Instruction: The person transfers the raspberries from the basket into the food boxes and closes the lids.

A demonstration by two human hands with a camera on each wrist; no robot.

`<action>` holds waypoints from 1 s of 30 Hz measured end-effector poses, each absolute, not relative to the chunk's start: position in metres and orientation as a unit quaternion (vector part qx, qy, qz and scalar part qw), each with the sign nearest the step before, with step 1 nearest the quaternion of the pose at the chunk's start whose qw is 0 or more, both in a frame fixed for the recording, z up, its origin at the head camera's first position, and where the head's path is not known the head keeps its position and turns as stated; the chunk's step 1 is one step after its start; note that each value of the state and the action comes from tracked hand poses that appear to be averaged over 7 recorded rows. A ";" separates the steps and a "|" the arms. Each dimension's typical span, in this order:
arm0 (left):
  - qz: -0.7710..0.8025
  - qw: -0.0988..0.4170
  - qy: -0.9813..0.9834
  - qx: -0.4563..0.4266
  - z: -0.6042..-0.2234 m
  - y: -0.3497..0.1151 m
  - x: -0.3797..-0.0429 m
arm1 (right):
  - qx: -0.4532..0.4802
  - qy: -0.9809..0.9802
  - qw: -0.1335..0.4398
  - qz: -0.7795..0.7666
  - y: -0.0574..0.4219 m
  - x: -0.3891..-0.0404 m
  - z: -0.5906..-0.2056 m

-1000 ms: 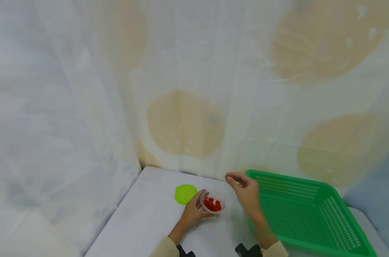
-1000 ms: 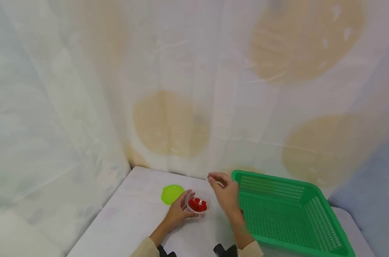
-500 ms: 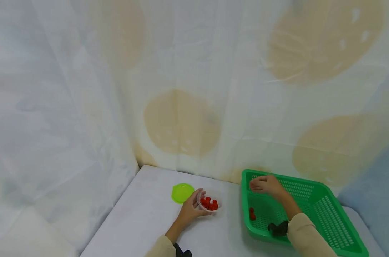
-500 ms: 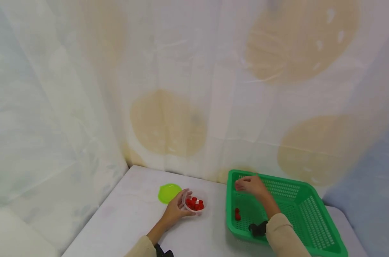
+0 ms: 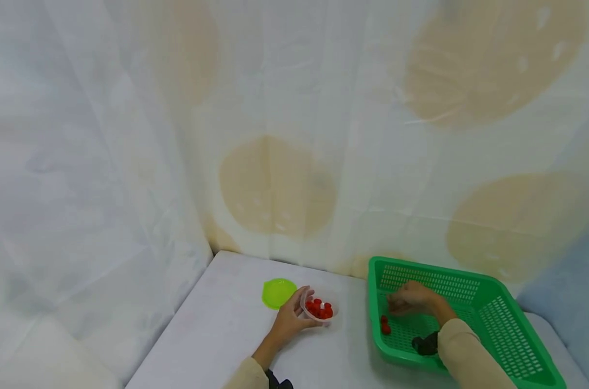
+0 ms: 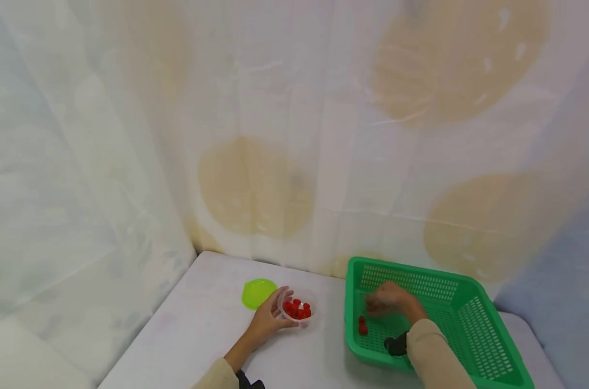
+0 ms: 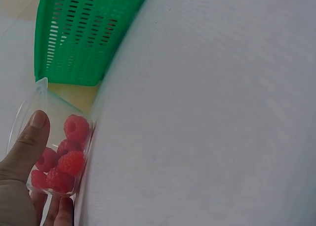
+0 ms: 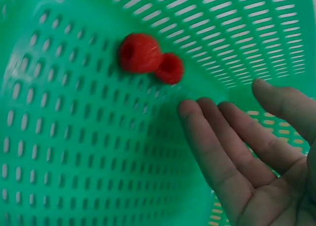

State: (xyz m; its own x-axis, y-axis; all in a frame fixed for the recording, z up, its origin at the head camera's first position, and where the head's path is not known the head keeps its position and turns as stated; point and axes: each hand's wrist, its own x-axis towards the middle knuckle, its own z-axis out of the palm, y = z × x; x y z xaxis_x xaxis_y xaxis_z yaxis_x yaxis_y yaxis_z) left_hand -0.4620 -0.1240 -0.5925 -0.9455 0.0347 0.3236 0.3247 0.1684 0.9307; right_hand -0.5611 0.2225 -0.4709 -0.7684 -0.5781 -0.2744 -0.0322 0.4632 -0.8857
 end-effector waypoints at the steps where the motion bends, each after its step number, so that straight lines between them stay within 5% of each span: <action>1: -0.633 0.113 -0.757 -0.118 -0.592 -0.124 -0.462 | -0.186 0.811 0.285 -0.476 0.223 -0.560 -0.472; 15: -0.616 0.112 -0.769 -0.128 -0.583 -0.124 -0.461 | -0.152 0.810 0.329 -0.461 0.215 -0.560 -0.480; 30: -0.636 0.112 -0.751 -0.134 -0.588 -0.127 -0.463 | -0.202 0.833 0.312 -0.409 0.205 -0.555 -0.482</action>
